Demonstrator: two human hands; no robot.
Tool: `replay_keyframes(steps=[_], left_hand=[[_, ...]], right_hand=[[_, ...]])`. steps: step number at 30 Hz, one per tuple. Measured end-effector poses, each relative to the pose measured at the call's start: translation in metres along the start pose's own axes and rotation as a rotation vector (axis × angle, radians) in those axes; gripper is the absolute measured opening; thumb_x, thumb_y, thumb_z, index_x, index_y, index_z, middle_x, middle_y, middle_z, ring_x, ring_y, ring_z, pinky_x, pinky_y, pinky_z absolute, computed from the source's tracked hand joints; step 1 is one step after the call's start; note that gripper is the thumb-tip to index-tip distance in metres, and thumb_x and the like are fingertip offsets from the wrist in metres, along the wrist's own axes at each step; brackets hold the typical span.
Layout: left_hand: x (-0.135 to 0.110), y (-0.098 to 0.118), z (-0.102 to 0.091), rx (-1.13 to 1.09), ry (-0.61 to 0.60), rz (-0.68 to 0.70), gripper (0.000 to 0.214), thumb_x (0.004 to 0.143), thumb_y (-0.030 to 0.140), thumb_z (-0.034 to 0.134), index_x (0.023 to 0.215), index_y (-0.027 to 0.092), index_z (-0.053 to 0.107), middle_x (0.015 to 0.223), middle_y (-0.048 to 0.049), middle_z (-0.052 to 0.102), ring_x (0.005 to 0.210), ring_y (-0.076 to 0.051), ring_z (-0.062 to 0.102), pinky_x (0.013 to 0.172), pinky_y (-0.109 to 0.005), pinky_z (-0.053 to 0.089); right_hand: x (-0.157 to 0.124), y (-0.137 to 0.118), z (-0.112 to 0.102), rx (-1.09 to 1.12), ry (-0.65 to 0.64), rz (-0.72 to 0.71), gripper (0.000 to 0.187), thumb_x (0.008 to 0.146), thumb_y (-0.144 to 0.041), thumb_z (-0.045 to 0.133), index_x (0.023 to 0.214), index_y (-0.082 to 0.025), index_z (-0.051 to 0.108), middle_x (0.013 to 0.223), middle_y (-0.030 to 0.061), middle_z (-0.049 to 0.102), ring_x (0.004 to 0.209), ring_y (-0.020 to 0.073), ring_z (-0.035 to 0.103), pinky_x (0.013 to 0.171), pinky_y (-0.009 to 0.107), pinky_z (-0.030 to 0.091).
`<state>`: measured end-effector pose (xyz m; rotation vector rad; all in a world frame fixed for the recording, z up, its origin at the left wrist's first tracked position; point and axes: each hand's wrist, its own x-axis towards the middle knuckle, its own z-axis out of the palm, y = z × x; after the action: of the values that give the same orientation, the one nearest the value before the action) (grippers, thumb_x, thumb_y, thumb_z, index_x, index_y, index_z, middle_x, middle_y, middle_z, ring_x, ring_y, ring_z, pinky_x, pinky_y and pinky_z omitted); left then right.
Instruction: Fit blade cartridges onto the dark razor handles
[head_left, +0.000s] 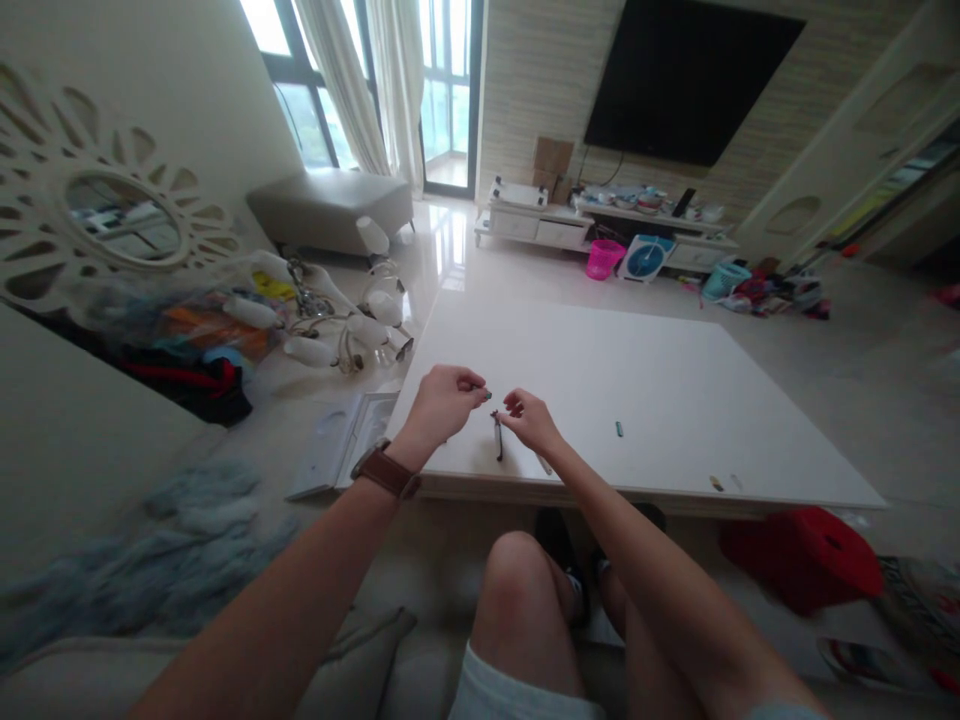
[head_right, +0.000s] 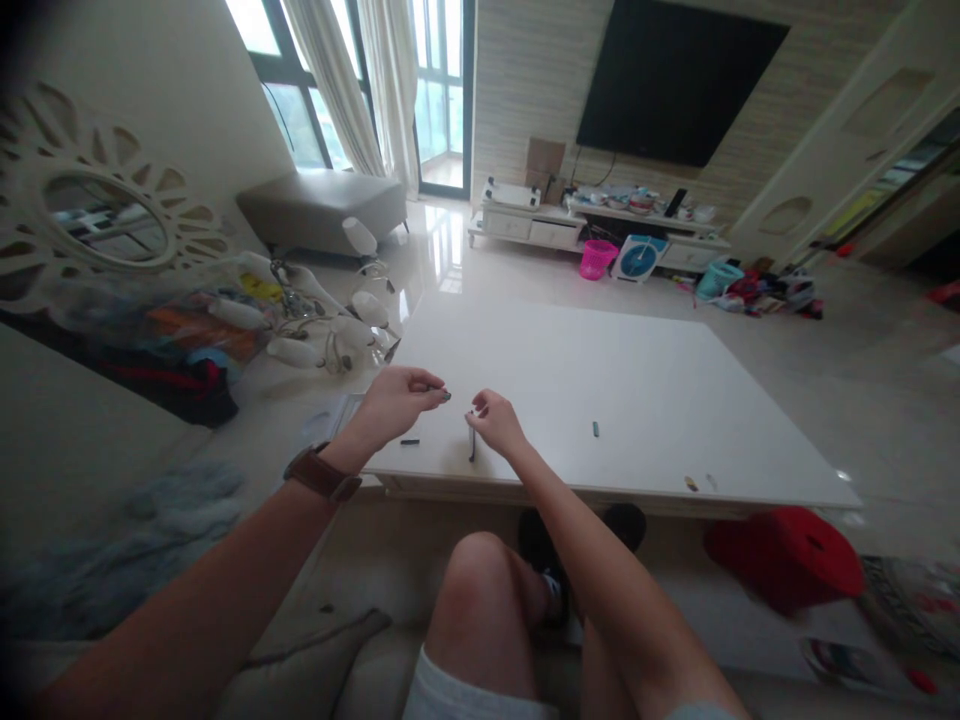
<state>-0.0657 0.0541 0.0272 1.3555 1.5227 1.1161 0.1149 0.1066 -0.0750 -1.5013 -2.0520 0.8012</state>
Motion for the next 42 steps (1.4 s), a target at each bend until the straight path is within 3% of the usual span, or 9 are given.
replay_keyframes(steps=[4,9,13,17,21,28,31,37,42], left_hand=[[0.000,0.004,0.005,-0.226,-0.027,-0.078,0.015,0.071,0.019,0.079,0.077,0.012,0.068,0.070,-0.0101,0.073,0.069,-0.020,0.072,0.066,-0.030,0.055],[-0.003,0.009,0.009,-0.327,-0.064,-0.083,0.021,0.068,0.025,0.083,0.076,0.011,0.070,0.071,-0.0099,0.073,0.070,-0.019,0.071,0.073,-0.033,0.057],[-0.007,0.008,0.014,-0.326,0.005,-0.047,0.025,0.066,0.031,0.083,0.079,0.012,0.075,0.089,-0.0134,0.076,0.089,-0.024,0.071,0.087,-0.037,0.054],[-0.014,0.005,0.027,-0.395,0.004,-0.057,0.031,0.060,0.038,0.086,0.077,0.013,0.077,0.111,-0.0171,0.074,0.115,-0.029,0.064,0.103,-0.040,0.044],[-0.023,0.008,0.040,-0.468,-0.115,-0.118,0.036,0.059,0.040,0.086,0.080,0.011,0.077,0.092,-0.0145,0.076,0.093,-0.026,0.069,0.091,-0.039,0.050],[-0.030,0.011,0.049,-0.506,-0.060,-0.117,0.031,0.063,0.034,0.084,0.085,0.012,0.076,0.086,-0.0098,0.077,0.082,-0.020,0.069,0.079,-0.031,0.054],[-0.031,0.010,0.051,-0.543,-0.055,-0.157,0.031,0.062,0.035,0.085,0.081,0.012,0.076,0.084,-0.0088,0.076,0.079,-0.019,0.069,0.075,-0.030,0.055],[-0.034,0.010,0.055,-0.471,-0.084,-0.195,0.033,0.063,0.039,0.084,0.081,0.013,0.076,0.080,-0.0090,0.075,0.075,-0.018,0.067,0.062,-0.026,0.050],[-0.037,0.007,0.058,-0.385,-0.127,-0.187,0.031,0.064,0.037,0.082,0.080,0.012,0.077,0.075,-0.0094,0.074,0.073,-0.018,0.065,0.062,-0.026,0.049]], right_hand=[[0.003,0.037,0.038,-0.115,-0.037,0.169,0.020,0.077,-0.027,0.074,0.086,-0.014,0.062,0.084,0.0100,0.070,0.081,0.0213,0.066,0.072,0.029,0.048],[0.005,0.036,0.060,-0.100,-0.054,0.197,0.009,0.074,-0.012,0.068,0.074,-0.016,0.061,0.081,0.0090,0.070,0.084,0.0213,0.067,0.074,0.028,0.047],[0.002,0.013,0.040,0.013,-0.019,0.140,0.001,0.078,-0.016,0.063,0.079,-0.016,0.063,0.079,0.0051,0.071,0.077,0.0174,0.066,0.071,0.025,0.048],[-0.023,-0.015,0.010,0.212,0.082,0.040,0.021,0.092,-0.032,0.051,0.101,-0.017,0.063,0.090,0.0041,0.071,0.076,0.0142,0.065,0.067,0.024,0.051],[-0.055,-0.034,-0.006,0.651,0.183,-0.099,0.022,0.088,-0.038,0.063,0.098,-0.018,0.064,0.083,0.0030,0.068,0.069,0.0145,0.060,0.063,0.026,0.050],[-0.069,-0.037,-0.016,0.759,0.178,-0.175,0.018,0.083,-0.034,0.073,0.092,-0.022,0.064,0.078,0.0004,0.065,0.069,0.0146,0.061,0.066,0.028,0.052],[-0.067,-0.034,-0.027,0.731,0.328,-0.236,0.024,0.083,-0.030,0.075,0.102,-0.025,0.061,0.084,0.0003,0.064,0.072,0.0144,0.062,0.067,0.028,0.054],[-0.068,-0.029,-0.050,0.280,0.447,-0.608,0.022,0.090,-0.015,0.065,0.108,-0.027,0.069,0.098,0.0049,0.066,0.086,0.0166,0.064,0.076,0.032,0.056],[-0.070,-0.018,-0.052,0.198,0.471,-0.631,0.020,0.091,-0.014,0.064,0.106,-0.025,0.071,0.092,0.0051,0.069,0.085,0.0168,0.066,0.075,0.031,0.056]])
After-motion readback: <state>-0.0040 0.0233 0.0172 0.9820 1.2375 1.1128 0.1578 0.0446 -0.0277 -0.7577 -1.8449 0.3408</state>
